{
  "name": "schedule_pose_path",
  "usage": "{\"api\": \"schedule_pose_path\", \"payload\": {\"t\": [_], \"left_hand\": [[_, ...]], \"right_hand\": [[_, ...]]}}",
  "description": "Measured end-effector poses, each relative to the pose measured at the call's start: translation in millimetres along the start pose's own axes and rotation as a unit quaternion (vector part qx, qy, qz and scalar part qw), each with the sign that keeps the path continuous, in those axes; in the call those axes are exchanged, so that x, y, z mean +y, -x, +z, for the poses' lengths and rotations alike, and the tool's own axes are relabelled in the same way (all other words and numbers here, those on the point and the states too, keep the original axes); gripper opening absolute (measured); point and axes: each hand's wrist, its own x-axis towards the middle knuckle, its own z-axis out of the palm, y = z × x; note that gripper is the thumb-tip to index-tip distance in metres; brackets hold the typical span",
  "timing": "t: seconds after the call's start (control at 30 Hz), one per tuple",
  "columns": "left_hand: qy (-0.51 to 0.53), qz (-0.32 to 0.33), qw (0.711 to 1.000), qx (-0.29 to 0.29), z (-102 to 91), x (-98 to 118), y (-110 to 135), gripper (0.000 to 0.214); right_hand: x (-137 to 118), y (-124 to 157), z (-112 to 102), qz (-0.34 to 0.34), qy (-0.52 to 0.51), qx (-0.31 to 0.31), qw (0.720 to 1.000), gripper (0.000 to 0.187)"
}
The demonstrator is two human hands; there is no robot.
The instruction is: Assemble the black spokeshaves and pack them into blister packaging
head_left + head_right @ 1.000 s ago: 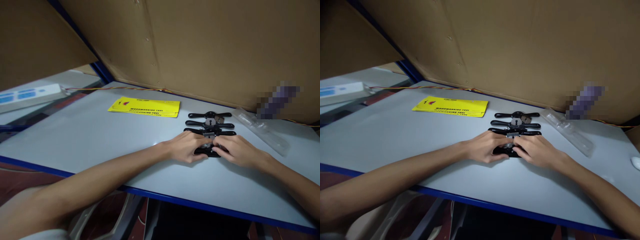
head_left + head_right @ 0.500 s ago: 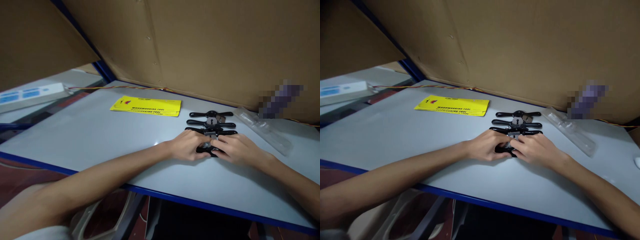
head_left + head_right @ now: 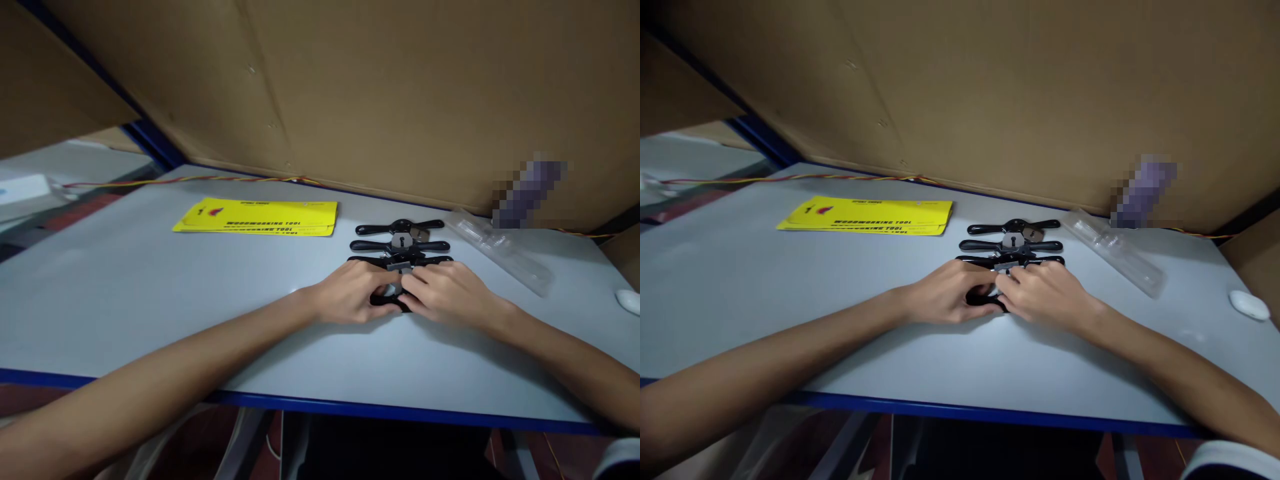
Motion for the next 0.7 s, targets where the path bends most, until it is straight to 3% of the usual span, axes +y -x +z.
{"api": "schedule_pose_path", "payload": {"t": [0.1, 0.23, 0.43, 0.7], "left_hand": [[0.008, -0.006, 1.000, -0.004, -0.9, -1, 0, 0.033], [0.010, -0.010, 1.000, -0.008, 0.6, -2, 0, 0.046], [0.016, 0.003, 1.000, 0.002, 2.8, -3, 0, 0.046], [0.036, 0.021, 0.999, -0.002, 5.9, -8, -1, 0.038]], "right_hand": [[3, 1, -4, 0.011, 0.003, -0.031, 0.999, 0.027], [5, 5, -4, -0.071, 0.004, -0.077, 0.995, 0.022], [9, 5, 14, -0.148, 0.038, 0.027, 0.988, 0.029], [26, 10, 15, -0.158, 0.046, 0.076, 0.983, 0.031]]}}
